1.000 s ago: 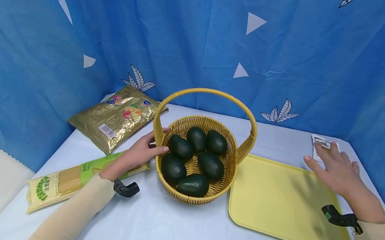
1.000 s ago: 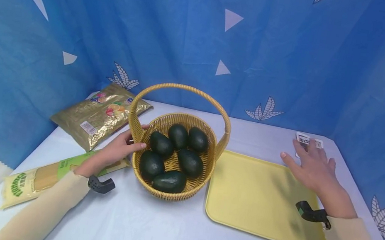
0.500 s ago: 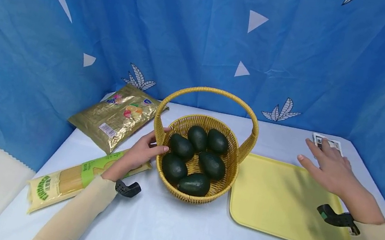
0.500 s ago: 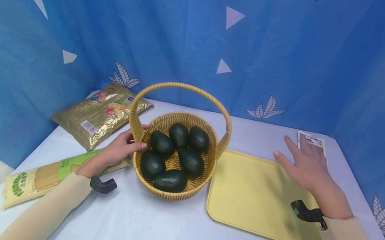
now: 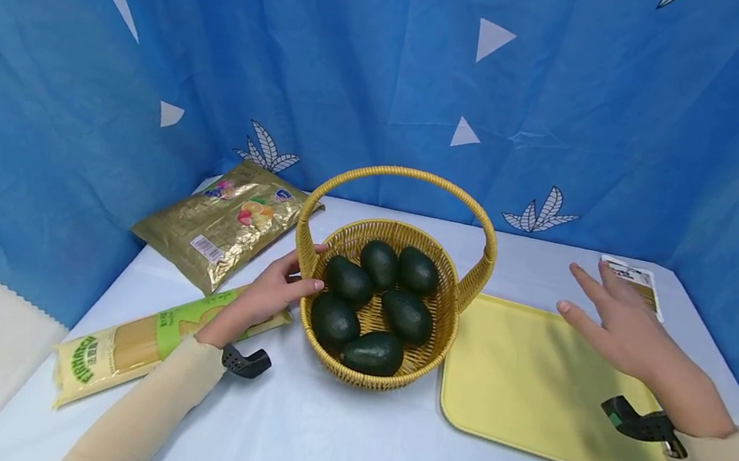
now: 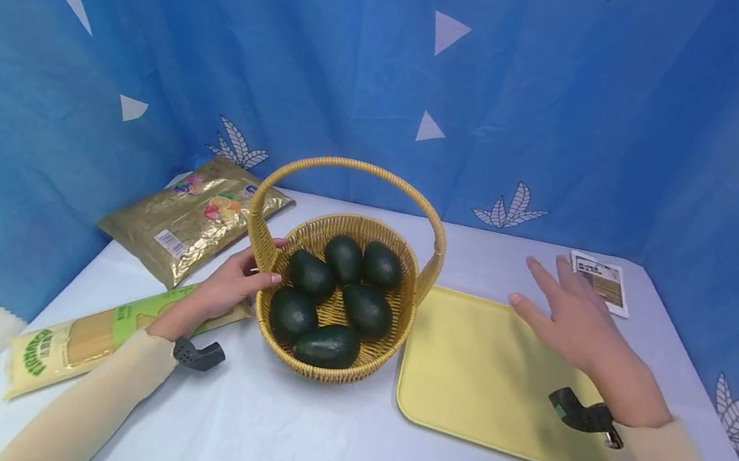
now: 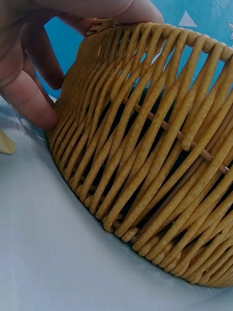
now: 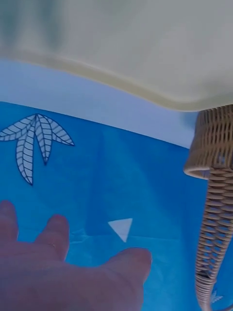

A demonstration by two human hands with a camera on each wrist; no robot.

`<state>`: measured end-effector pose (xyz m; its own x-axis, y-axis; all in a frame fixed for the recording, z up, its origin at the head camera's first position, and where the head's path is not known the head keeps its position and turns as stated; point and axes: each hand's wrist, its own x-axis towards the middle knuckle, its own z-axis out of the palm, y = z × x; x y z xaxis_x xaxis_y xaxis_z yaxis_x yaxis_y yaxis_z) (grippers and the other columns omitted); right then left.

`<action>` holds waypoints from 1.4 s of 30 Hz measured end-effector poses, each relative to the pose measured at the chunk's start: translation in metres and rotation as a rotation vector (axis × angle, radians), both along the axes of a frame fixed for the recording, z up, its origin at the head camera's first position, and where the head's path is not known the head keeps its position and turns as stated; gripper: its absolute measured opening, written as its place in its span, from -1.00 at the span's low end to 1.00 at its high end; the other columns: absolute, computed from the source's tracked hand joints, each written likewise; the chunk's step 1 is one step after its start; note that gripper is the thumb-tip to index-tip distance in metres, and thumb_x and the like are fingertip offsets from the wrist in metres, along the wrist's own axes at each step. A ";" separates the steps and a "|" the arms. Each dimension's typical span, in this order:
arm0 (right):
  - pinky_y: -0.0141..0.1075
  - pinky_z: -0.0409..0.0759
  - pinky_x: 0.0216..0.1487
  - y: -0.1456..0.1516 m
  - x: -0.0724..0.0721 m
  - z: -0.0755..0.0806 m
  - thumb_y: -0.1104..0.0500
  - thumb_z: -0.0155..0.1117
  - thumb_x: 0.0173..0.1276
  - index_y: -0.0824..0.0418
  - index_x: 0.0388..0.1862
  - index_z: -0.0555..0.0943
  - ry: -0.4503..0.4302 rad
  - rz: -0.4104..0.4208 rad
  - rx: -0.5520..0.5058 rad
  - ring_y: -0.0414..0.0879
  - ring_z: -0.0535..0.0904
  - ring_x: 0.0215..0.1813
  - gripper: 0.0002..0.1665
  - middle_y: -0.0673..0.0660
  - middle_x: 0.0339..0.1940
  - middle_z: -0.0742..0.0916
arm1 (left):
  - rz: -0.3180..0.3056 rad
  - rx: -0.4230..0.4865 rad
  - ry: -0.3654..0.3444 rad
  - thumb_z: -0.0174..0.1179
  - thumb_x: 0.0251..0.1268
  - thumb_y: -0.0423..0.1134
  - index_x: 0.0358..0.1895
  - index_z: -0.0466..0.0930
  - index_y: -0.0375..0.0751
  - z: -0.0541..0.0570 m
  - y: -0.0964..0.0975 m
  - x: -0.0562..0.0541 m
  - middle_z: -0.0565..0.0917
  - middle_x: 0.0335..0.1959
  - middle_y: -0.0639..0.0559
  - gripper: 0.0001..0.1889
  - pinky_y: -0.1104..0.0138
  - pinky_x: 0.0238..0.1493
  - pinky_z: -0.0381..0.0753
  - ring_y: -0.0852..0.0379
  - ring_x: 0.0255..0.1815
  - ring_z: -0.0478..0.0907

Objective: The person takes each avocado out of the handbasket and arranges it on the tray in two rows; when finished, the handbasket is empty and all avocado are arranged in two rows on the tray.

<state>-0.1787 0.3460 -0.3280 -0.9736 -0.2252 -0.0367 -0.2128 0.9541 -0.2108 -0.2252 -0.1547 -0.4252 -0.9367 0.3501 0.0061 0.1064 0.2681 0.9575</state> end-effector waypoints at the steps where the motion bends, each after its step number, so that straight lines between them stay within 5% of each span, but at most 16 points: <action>1: 0.61 0.02 0.32 -0.003 0.001 0.001 -0.24 -0.05 0.60 0.22 0.68 0.00 -0.002 0.006 -0.006 0.69 -0.02 0.52 -0.09 0.62 0.61 -0.04 | 0.001 -0.001 -0.002 0.22 0.46 -0.17 0.57 0.24 0.05 0.000 0.000 0.000 0.44 0.47 -0.22 -0.34 0.08 0.17 0.67 -0.29 0.39 0.48; 14: 0.54 0.28 0.27 -0.042 0.019 0.014 -0.29 0.10 0.53 0.06 0.68 0.09 -0.041 0.111 -0.024 0.62 0.15 0.51 -0.08 0.54 0.62 0.14 | 0.008 -0.009 0.013 0.22 0.45 -0.17 0.57 0.24 0.06 -0.001 0.000 0.000 0.45 0.46 -0.22 -0.34 0.00 0.25 0.62 -0.28 0.37 0.51; 26: 0.22 0.58 0.22 -0.087 0.039 0.026 -0.30 0.17 0.48 0.10 0.50 0.42 -0.044 0.276 -0.084 0.27 0.53 0.38 -0.22 0.25 0.39 0.60 | 0.009 -0.006 0.011 0.22 0.45 -0.18 0.57 0.24 0.05 0.000 0.002 0.000 0.45 0.47 -0.22 -0.34 -0.01 0.24 0.63 -0.29 0.37 0.50; 37: 0.07 0.66 0.18 -0.133 0.030 0.019 -0.24 0.18 0.50 0.13 0.46 0.47 -0.036 0.486 -0.163 0.12 0.63 0.27 -0.29 0.15 0.34 0.65 | 0.012 0.004 0.008 0.22 0.45 -0.20 0.57 0.24 0.02 -0.002 0.001 0.000 0.44 0.47 -0.24 -0.33 0.03 0.21 0.65 -0.30 0.38 0.50; 42: -0.09 0.68 0.04 -0.150 0.020 0.010 -0.20 0.19 0.51 0.13 0.46 0.46 -0.028 0.530 -0.176 0.00 0.68 0.07 -0.31 0.19 0.30 0.66 | 0.006 0.012 0.006 0.23 0.44 -0.19 0.57 0.25 0.03 -0.003 0.001 -0.002 0.44 0.47 -0.22 -0.34 0.02 0.22 0.65 -0.29 0.36 0.51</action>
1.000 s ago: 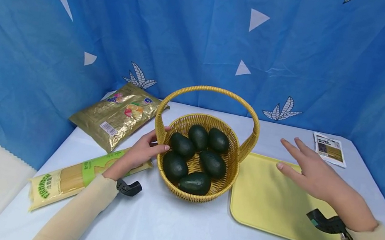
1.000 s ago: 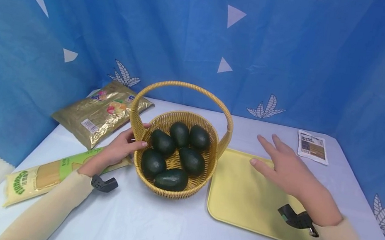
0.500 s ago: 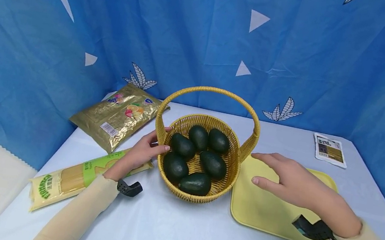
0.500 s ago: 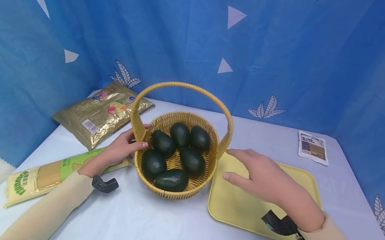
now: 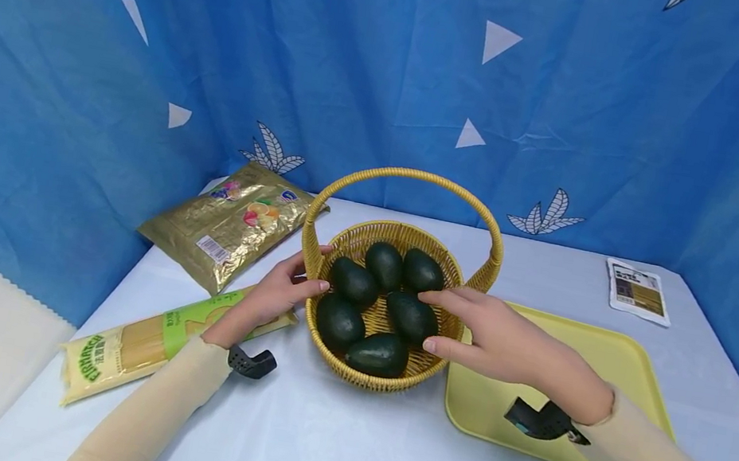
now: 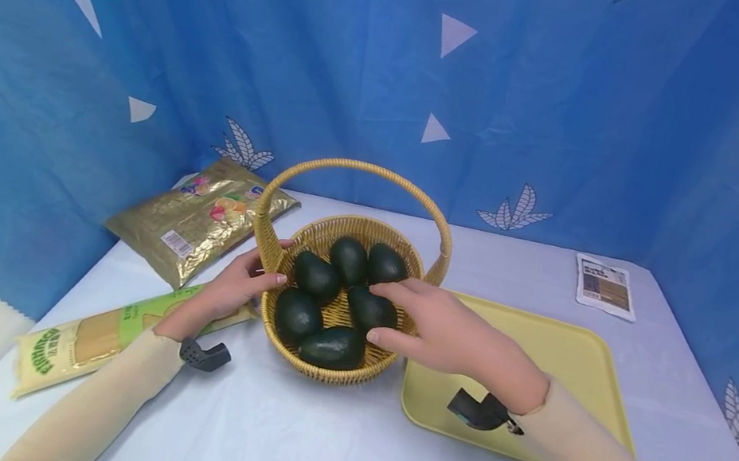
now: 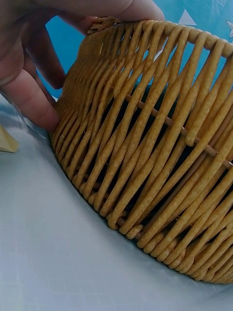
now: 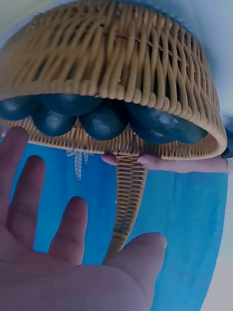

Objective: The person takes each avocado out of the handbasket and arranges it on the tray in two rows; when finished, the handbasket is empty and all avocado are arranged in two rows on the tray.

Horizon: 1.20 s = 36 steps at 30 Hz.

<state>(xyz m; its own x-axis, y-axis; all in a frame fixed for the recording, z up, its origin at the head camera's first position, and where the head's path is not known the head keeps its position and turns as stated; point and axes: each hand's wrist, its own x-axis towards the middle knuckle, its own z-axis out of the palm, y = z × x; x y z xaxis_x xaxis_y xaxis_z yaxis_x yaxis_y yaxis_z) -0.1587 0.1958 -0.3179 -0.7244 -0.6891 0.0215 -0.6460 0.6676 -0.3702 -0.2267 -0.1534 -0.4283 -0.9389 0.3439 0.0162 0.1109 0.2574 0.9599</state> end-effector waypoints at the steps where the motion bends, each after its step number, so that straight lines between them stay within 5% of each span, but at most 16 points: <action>1: -0.10 0.68 0.04 -0.003 -0.002 -0.003 -0.19 0.21 0.50 0.14 0.46 0.47 0.002 0.004 -0.004 -0.01 0.68 0.06 -0.31 0.19 0.29 0.66 | -0.002 0.001 0.001 0.23 0.44 -0.20 0.57 0.25 0.03 0.000 0.000 0.000 0.44 0.47 -0.22 -0.34 0.02 0.22 0.64 -0.29 0.36 0.52; 7: 0.05 0.62 0.26 -0.019 -0.015 -0.018 -0.15 0.22 0.50 0.15 0.44 0.50 -0.004 0.007 -0.011 0.12 0.59 0.31 -0.34 0.22 0.34 0.61 | 0.002 -0.001 0.006 0.23 0.44 -0.20 0.56 0.26 0.02 -0.002 0.000 -0.001 0.44 0.47 -0.22 -0.34 0.00 0.24 0.63 -0.29 0.36 0.51; 14: 0.13 0.59 0.28 -0.030 -0.025 -0.034 -0.11 0.20 0.52 0.15 0.41 0.52 -0.027 0.009 0.033 0.25 0.55 0.34 -0.40 0.37 0.39 0.54 | 0.005 -0.004 0.012 0.22 0.44 -0.21 0.56 0.26 0.03 -0.002 0.000 -0.001 0.44 0.47 -0.22 -0.34 -0.01 0.24 0.63 -0.29 0.36 0.51; 24: 0.09 0.62 0.23 -0.041 -0.037 -0.042 0.30 0.22 0.39 0.18 0.31 0.59 -0.044 0.041 0.119 0.29 0.54 0.35 -0.50 0.43 0.37 0.53 | 0.004 -0.002 0.012 0.22 0.44 -0.21 0.56 0.26 0.02 -0.001 0.000 -0.001 0.44 0.47 -0.22 -0.34 0.00 0.23 0.64 -0.29 0.35 0.52; 36: 0.08 0.60 0.25 -0.044 -0.047 -0.043 0.30 0.25 0.33 0.16 0.33 0.59 -0.113 0.036 0.163 0.27 0.49 0.38 -0.45 0.39 0.37 0.54 | 0.006 -0.008 0.009 0.22 0.45 -0.20 0.56 0.27 0.03 0.000 0.000 -0.001 0.44 0.47 -0.21 -0.35 -0.01 0.26 0.62 -0.28 0.36 0.51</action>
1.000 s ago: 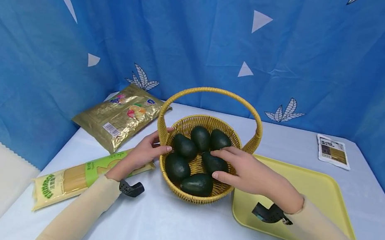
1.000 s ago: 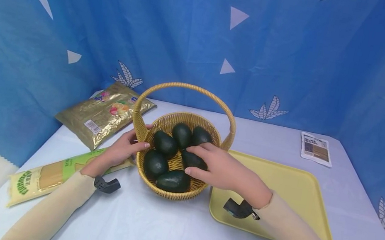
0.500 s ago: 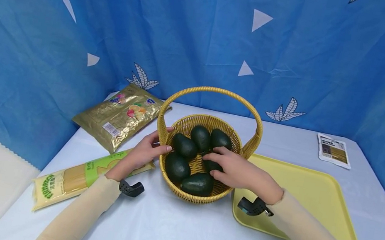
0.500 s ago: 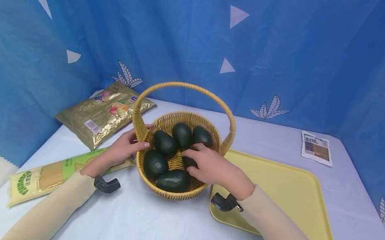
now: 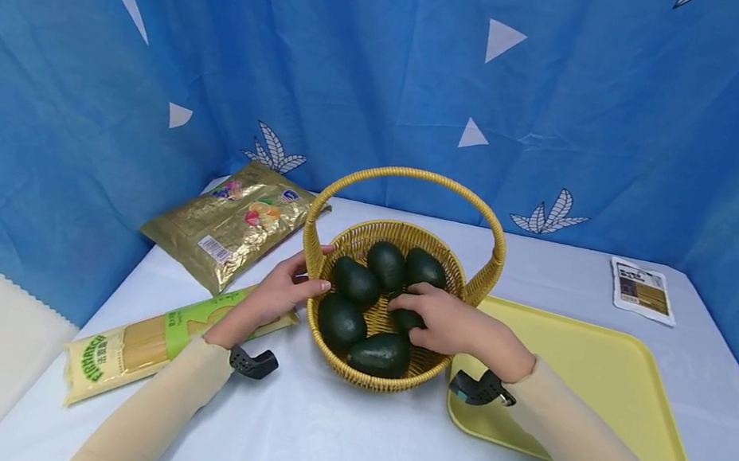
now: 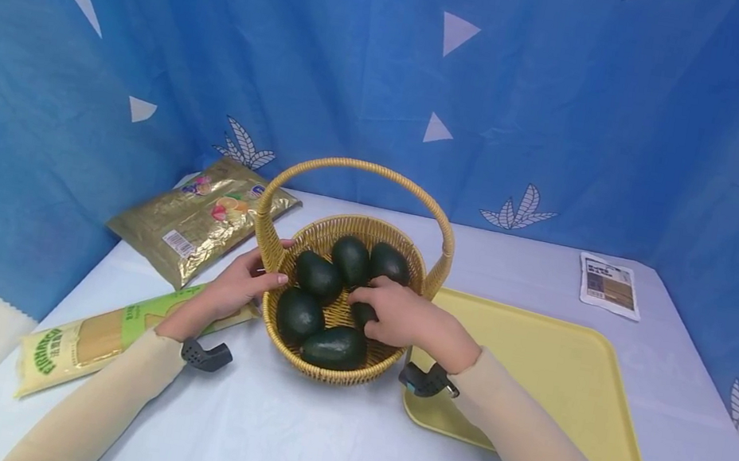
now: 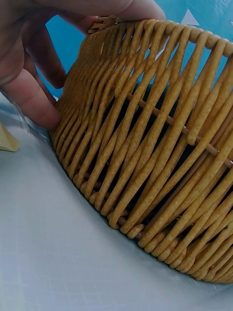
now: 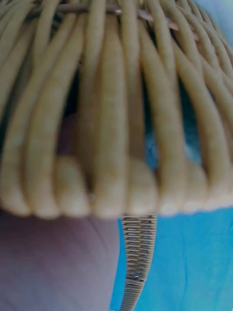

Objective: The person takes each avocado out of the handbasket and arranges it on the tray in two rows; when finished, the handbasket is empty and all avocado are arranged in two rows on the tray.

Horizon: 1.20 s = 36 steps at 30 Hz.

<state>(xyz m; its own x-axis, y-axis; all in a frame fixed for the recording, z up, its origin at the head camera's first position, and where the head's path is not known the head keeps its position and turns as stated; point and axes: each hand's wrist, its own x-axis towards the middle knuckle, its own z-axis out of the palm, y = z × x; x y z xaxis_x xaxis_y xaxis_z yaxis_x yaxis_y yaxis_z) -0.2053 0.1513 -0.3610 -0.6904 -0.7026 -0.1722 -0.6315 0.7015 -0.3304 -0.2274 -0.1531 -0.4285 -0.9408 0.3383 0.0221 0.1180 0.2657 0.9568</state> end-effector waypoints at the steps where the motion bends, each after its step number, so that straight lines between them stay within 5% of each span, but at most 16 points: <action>1: 0.08 0.60 0.25 0.000 0.000 0.000 0.30 0.26 0.33 0.15 0.33 0.59 -0.004 -0.003 0.001 0.27 0.49 0.38 -0.44 0.39 0.37 0.54 | -0.001 0.001 0.000 0.22 0.45 -0.20 0.56 0.26 0.03 0.000 0.000 0.000 0.44 0.47 -0.21 -0.35 0.00 0.25 0.62 -0.28 0.36 0.51; 11: 0.08 0.58 0.27 -0.001 -0.003 0.000 0.30 0.34 0.27 0.12 0.37 0.56 -0.030 -0.025 0.021 0.27 0.47 0.41 -0.36 0.38 0.42 0.50 | 0.000 -0.004 0.000 0.22 0.45 -0.19 0.57 0.26 0.04 0.001 0.000 -0.001 0.43 0.48 -0.22 -0.34 -0.02 0.26 0.61 -0.29 0.36 0.51; 36: -0.10 0.64 -0.03 0.006 0.001 0.006 0.27 0.37 0.17 0.14 0.27 0.63 0.051 -0.011 -0.149 0.16 0.59 0.16 -0.39 0.32 0.26 0.61 | 0.000 0.000 0.000 0.23 0.44 -0.18 0.56 0.26 0.05 -0.001 0.000 0.002 0.47 0.45 -0.22 -0.34 0.10 0.15 0.68 -0.26 0.34 0.54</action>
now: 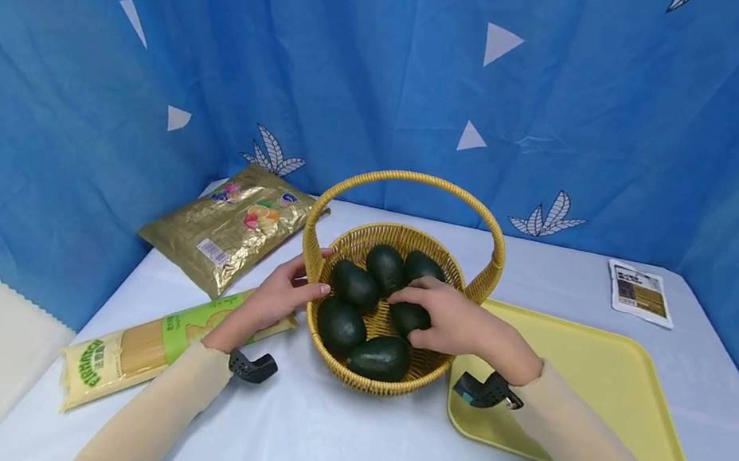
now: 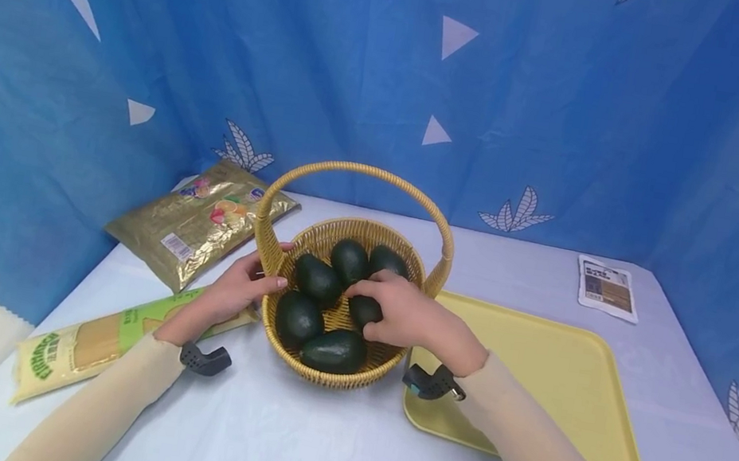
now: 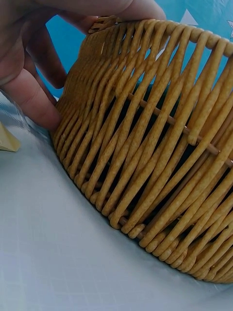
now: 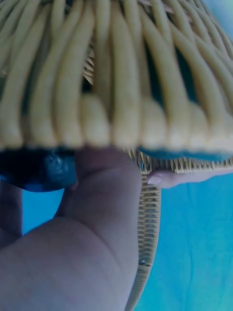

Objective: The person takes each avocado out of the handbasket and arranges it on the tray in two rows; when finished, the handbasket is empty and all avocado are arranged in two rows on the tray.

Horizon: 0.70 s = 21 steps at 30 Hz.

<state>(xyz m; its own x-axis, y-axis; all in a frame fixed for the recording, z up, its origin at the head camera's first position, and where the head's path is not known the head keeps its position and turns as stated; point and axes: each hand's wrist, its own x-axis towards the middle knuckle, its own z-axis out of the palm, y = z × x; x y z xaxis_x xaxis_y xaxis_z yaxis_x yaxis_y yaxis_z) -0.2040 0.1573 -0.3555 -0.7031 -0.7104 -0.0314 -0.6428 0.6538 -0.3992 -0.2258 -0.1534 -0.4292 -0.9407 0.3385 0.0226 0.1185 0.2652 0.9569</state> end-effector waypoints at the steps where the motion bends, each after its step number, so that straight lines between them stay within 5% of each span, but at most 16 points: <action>1: -0.10 0.65 -0.02 0.000 0.000 0.001 0.26 0.38 0.17 0.13 0.27 0.63 0.002 0.001 -0.006 0.17 0.59 0.16 -0.39 0.32 0.26 0.61 | 0.000 0.000 0.003 0.23 0.44 -0.18 0.56 0.27 0.05 0.000 0.000 0.000 0.47 0.44 -0.22 -0.34 0.11 0.15 0.68 -0.26 0.34 0.54; 21: -0.26 0.66 -0.11 0.028 0.013 0.027 0.24 0.37 0.17 0.08 0.26 0.64 -0.041 0.019 -0.176 0.04 0.61 0.11 -0.40 0.19 0.23 0.68 | 0.012 -0.015 -0.001 0.23 0.43 -0.18 0.56 0.27 0.02 0.002 -0.001 0.000 0.45 0.47 -0.21 -0.34 0.02 0.23 0.64 -0.28 0.37 0.51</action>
